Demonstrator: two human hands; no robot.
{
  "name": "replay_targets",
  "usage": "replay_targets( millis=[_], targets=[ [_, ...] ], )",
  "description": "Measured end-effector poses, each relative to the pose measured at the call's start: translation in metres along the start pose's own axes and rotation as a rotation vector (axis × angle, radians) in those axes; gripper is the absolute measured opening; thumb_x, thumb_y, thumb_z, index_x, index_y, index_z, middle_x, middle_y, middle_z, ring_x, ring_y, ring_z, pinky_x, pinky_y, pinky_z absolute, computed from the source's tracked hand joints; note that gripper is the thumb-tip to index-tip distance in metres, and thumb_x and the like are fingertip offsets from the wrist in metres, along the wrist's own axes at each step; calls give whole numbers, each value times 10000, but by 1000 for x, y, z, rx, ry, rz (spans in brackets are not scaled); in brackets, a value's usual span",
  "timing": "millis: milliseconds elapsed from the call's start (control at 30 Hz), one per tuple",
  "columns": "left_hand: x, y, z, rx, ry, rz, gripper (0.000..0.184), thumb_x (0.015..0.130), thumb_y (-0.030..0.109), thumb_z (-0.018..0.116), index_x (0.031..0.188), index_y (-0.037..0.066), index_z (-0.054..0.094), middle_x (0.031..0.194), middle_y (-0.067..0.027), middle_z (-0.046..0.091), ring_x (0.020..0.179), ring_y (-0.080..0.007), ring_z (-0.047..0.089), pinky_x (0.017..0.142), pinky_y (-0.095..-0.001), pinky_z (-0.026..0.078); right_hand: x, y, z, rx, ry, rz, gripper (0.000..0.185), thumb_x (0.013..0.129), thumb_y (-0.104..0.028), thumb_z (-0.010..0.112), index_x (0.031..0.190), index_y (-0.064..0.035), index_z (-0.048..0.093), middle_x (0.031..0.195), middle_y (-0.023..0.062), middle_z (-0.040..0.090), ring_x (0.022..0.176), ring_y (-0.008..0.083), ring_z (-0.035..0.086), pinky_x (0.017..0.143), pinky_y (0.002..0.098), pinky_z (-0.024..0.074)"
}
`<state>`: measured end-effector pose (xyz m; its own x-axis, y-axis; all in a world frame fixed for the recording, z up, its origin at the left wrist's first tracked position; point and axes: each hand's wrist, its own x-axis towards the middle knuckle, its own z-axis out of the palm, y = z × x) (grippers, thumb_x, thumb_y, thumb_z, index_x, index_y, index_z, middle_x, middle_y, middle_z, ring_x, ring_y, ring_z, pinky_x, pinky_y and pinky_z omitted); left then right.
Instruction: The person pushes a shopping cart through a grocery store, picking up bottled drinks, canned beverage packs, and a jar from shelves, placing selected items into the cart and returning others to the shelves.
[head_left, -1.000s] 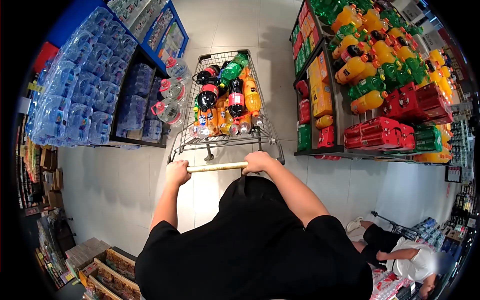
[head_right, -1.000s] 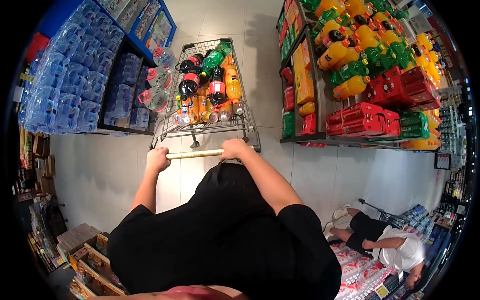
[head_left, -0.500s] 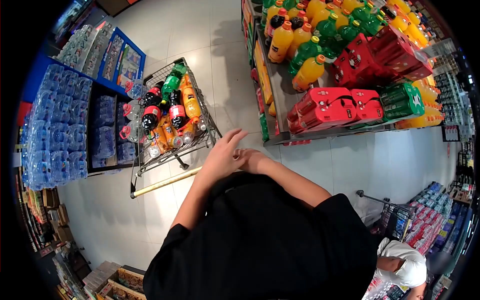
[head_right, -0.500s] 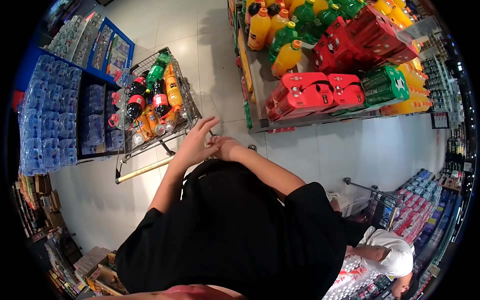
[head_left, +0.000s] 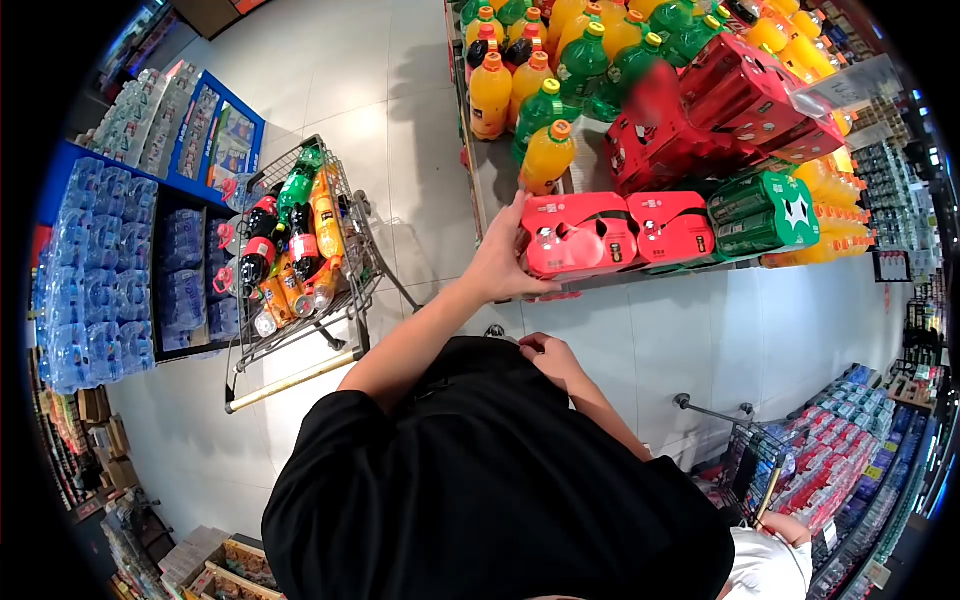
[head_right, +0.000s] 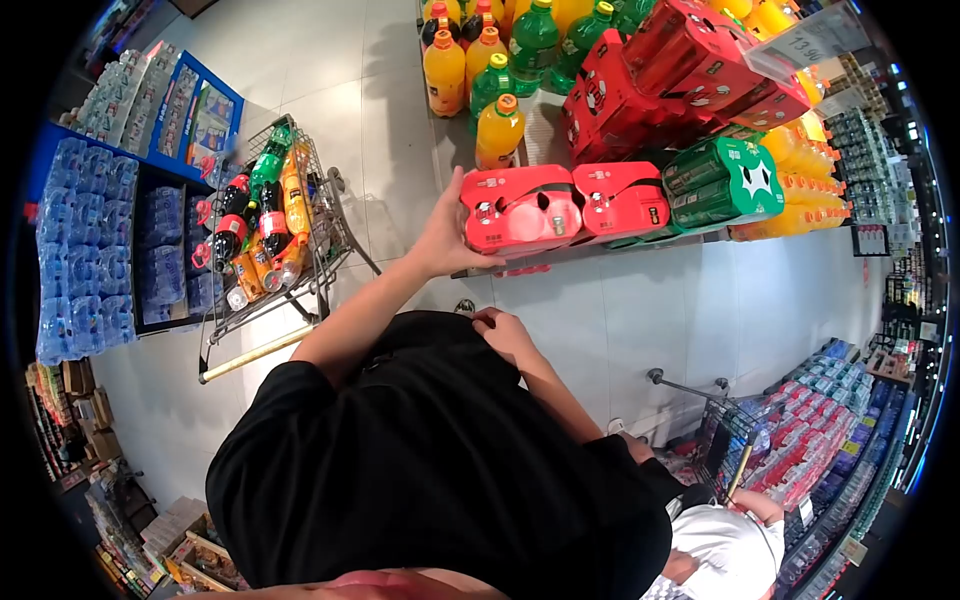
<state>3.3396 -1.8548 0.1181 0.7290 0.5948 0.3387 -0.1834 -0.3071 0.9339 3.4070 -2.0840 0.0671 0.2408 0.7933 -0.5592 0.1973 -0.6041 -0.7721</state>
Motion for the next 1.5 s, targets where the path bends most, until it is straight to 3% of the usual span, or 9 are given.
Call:
replay_targets(
  millis=[167, 333, 567, 767, 800, 967, 1133, 1267, 1500],
  targets=[
    [9, 27, -6, 205, -15, 97, 1479, 657, 206, 1043, 1739, 52, 46, 1624, -188, 431, 1476, -314, 484, 1236, -464, 395, 13, 1, -32, -29, 65, -87, 320, 997, -202, 709, 1252, -13, 746, 1130, 156, 802, 1019, 271, 768, 950, 360, 573],
    [18, 34, 3, -58, 136, -30, 1393, 634, 159, 988, 1741, 71, 146, 1502, -150, 499, 1419, -298, 528, 1209, -431, 421, 39, 22, -52, 395, 83, -142, 213, 1030, -51, 654, 1210, 39, 724, 1029, 87, 776, 950, 159, 730, 882, 303, 572],
    [26, 46, -9, -488, 346, -286, 1293, 754, 104, 919, 1746, 94, 89, 1614, -147, 451, 1440, -275, 510, 1237, -437, 387, 45, 7, -60, 594, 83, -53, 211, 1025, -59, 643, 1201, 32, 718, 1052, 130, 784, 926, 240, 763, 865, 338, 604],
    [-20, 80, -47, -748, 502, -490, 1197, 819, 181, 824, 1747, 124, 70, 1594, -174, 458, 1441, -310, 517, 1208, -474, 435, 29, -11, -64, 1359, -464, -88, 418, 1043, -325, 603, 1216, 40, 710, 1153, 204, 776, 1066, 321, 753, 1013, 468, 584],
    [-31, 94, -55, -815, 489, -509, 1174, 847, 231, 792, 1747, 123, 46, 1601, -183, 440, 1453, -328, 510, 1197, -506, 454, 46, 11, -59, 1285, -630, -177, 627, 1051, -504, 574, 1388, 21, 639, 1400, 211, 690, 1288, 344, 668, 1135, 520, 505],
    [-97, 145, -90, -878, 580, -554, 1155, 863, 218, 768, 1749, 108, 35, 1601, -185, 445, 1428, -311, 527, 1215, -483, 432, 28, -93, -41, 1157, -463, -198, 1001, 1048, -752, 448, 1698, -17, 250, 1738, 148, 359, 1579, 345, 386, 1255, 531, 381],
    [-150, 155, -113, -592, 684, -544, 1188, 834, 157, 817, 1724, 0, 46, 1583, -198, 454, 1440, -277, 500, 1242, -416, 362, 42, -162, -3, 682, -541, -396, 1142, 885, -608, 830, 1715, -89, 241, 1666, 88, 419, 1547, 260, 386, 1277, 437, 312],
    [-183, 162, -128, -559, 764, -611, 1208, 864, 195, 827, 1708, -48, -2, 1645, -207, 371, 1511, -275, 418, 1278, -413, 293, 47, -150, 36, 756, -616, -179, 761, 1020, -324, 681, 1662, -109, 336, 1590, 109, 497, 1462, 249, 486, 1223, 410, 399],
    [-228, 169, -167, -573, 901, -567, 1141, 948, 264, 792, 1706, -44, -3, 1640, -202, 373, 1495, -264, 427, 1257, -400, 336, 56, -201, 97, 764, -754, -113, 662, 1044, -337, 607, 1613, -83, 386, 1496, 136, 567, 1342, 254, 596, 1136, 404, 498]
  ],
)
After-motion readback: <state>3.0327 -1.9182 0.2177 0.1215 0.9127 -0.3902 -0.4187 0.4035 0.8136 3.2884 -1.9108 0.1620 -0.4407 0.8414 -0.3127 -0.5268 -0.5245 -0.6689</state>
